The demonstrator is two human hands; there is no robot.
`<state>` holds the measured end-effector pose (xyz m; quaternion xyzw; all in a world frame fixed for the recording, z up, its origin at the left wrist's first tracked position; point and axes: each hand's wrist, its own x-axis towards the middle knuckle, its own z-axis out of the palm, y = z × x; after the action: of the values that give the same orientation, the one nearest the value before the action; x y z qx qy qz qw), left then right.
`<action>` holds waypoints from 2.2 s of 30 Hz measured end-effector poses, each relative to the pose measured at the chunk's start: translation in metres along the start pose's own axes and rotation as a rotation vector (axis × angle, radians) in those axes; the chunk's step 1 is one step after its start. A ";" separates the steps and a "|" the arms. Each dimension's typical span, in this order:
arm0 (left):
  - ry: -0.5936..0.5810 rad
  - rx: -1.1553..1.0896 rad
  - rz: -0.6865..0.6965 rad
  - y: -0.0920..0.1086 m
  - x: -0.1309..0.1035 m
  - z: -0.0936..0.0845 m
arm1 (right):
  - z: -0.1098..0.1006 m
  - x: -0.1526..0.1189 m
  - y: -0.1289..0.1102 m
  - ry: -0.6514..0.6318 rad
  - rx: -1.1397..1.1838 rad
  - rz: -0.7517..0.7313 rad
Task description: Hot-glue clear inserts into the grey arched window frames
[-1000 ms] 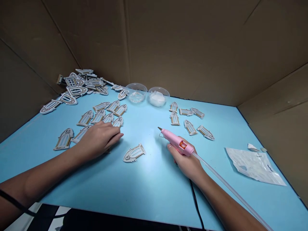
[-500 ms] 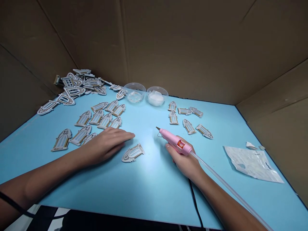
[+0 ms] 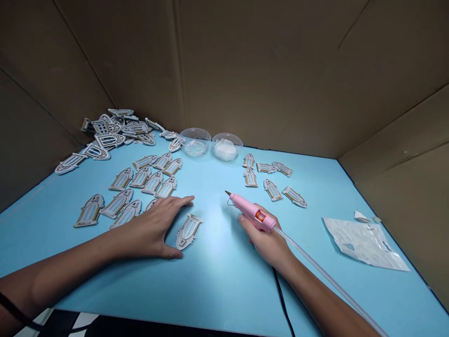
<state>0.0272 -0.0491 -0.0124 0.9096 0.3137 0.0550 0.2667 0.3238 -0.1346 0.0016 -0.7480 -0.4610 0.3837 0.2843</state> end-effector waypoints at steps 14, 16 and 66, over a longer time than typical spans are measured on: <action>0.310 -0.060 0.224 0.000 0.000 0.019 | 0.024 -0.005 0.013 -0.184 -0.180 -0.821; 0.310 -0.051 0.253 0.002 0.000 0.021 | 0.025 -0.005 0.015 -0.174 -0.198 -0.858; 0.409 0.028 0.404 0.005 0.001 0.021 | 0.021 -0.009 0.015 -0.124 -0.278 -0.925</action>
<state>0.0364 -0.0611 -0.0273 0.9273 0.1742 0.2849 0.1691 0.3108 -0.1475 -0.0185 -0.4715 -0.8078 0.1958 0.2946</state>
